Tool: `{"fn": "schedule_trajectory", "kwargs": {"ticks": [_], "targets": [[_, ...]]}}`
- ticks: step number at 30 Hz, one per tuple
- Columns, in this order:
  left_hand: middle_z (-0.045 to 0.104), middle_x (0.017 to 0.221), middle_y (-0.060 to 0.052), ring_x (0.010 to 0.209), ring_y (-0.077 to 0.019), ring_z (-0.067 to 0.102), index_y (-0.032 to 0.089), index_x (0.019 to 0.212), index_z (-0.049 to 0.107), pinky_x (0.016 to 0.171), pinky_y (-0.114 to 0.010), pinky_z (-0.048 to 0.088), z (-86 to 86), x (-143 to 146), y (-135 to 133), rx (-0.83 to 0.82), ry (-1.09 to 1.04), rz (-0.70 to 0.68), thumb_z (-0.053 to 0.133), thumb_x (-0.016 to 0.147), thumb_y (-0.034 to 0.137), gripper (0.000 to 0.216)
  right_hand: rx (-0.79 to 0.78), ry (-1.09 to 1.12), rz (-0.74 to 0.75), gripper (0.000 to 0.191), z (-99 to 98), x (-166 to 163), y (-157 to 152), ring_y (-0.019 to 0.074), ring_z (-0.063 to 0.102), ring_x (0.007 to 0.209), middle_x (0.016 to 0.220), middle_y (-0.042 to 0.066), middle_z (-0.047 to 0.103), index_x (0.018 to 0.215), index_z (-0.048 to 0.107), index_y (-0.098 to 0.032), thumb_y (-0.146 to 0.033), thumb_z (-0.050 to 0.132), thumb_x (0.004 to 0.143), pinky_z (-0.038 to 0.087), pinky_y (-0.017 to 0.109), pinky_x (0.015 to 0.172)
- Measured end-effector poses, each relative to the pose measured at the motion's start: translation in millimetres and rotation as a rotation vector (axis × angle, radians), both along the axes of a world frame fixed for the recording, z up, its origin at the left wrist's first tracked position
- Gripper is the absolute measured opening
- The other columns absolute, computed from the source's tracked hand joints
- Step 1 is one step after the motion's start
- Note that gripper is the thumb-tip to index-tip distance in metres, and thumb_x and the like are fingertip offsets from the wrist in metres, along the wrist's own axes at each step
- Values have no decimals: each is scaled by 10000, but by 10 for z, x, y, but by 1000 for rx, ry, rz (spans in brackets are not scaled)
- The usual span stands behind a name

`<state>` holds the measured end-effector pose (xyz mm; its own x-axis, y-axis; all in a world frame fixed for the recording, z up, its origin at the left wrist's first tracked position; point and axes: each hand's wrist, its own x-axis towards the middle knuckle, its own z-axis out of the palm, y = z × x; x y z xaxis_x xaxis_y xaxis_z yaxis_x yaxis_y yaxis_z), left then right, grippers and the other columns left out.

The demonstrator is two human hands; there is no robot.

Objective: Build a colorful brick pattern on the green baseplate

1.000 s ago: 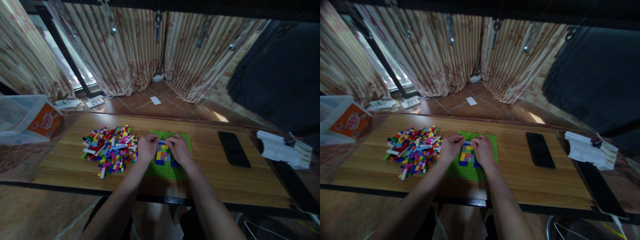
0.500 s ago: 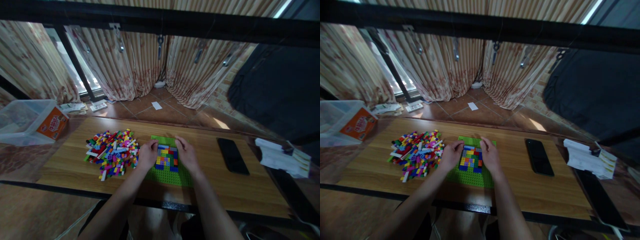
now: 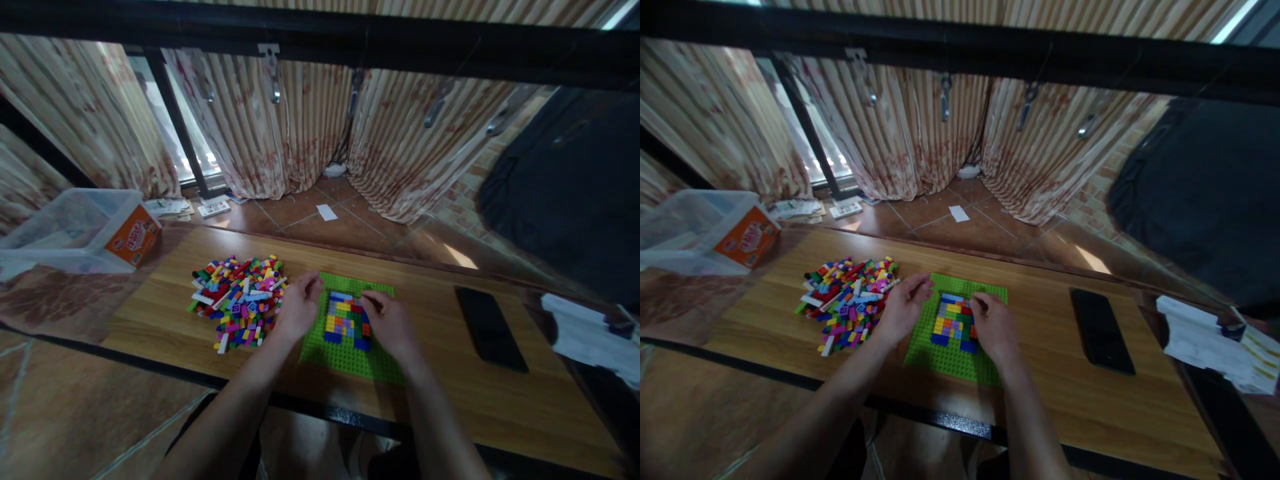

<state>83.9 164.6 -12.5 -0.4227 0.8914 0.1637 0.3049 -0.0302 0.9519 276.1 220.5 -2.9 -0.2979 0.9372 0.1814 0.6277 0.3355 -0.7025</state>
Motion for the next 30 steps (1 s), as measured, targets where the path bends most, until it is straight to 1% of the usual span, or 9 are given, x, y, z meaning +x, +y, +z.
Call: {"fn": "schedule_trajectory", "kwargs": {"ticks": [3, 5, 7, 9, 14, 18, 21, 24, 30], "targets": [[715, 953, -70, 829, -184, 680, 166, 1062, 665, 758, -301, 548, 139, -186, -20, 61, -166, 96, 568, 841, 307, 279, 67, -13, -75, 316, 39, -35, -38, 239, 668, 828, 971, 110, 724, 1003, 717, -184, -376, 496, 884, 512, 403, 784], [712, 883, -58, 773, -165, 671, 147, 1015, 664, 728, -287, 542, 256, -321, -57, 111, -292, 208, 594, 808, 303, 268, 116, 32, -69, 324, 82, -95, -111, 239, 661, 858, 998, 115, 710, 1020, 706, -178, -378, 479, 903, 511, 397, 792], [701, 839, -44, 721, -137, 651, 136, 969, 661, 702, -265, 529, 358, -441, -105, 173, -405, 309, 616, 780, 300, 255, 131, 85, 27, 301, 112, -198, -233, 232, 654, 904, 1022, 105, 702, 1025, 699, -193, -367, 478, 918, 511, 381, 810], [691, 805, -32, 684, -115, 634, 130, 949, 657, 675, -245, 513, 423, -536, -153, 198, -519, 353, 639, 749, 301, 263, 115, 106, 168, 254, 118, -333, -385, 220, 649, 948, 1029, 82, 703, 1027, 695, -219, -337, 495, 925, 502, 372, 855], [674, 765, -16, 647, -93, 609, 128, 918, 653, 646, -224, 482, 449, -672, -245, 186, -691, 354, 697, 677, 309, 304, 106, 24, 359, 144, 70, -638, -718, 220, 642, 925, 952, 48, 708, 980, 689, -253, -308, 592, 889, 490, 376, 851], [667, 760, -5, 623, -80, 595, 135, 919, 659, 645, -220, 468, 449, -742, -295, 194, -705, 384, 700, 675, 308, 301, 97, -93, 427, 208, 52, -746, -835, 244, 626, 920, 952, 40, 703, 1022, 664, -259, -306, 683, 820, 471, 395, 839], [669, 753, -3, 610, -73, 586, 135, 906, 661, 630, -211, 459, 464, -784, -329, 193, -733, 396, 696, 675, 285, 277, 109, -171, 440, 305, 45, -780, -855, 259, 617, 905, 950, 45, 703, 1068, 643, -241, -272, 718, 774, 459, 412, 832], [672, 744, -5, 604, -66, 583, 127, 898, 663, 622, -200, 460, 480, -810, -358, 183, -771, 383, 691, 673, 245, 255, 105, -206, 424, 331, 16, -814, -842, 255, 620, 860, 909, 43, 702, 1086, 637, -227, -241, 715, 765, 460, 407, 799], [673, 743, -8, 610, -77, 585, 130, 886, 659, 623, -211, 458, 481, -822, -378, 155, -789, 374, 691, 659, 238, 254, 25, -107, 374, 287, -116, -949, -812, 236, 634, 836, 848, 33, 705, 1113, 647, -238, -238, 646, 826, 483, 376, 786]]}}
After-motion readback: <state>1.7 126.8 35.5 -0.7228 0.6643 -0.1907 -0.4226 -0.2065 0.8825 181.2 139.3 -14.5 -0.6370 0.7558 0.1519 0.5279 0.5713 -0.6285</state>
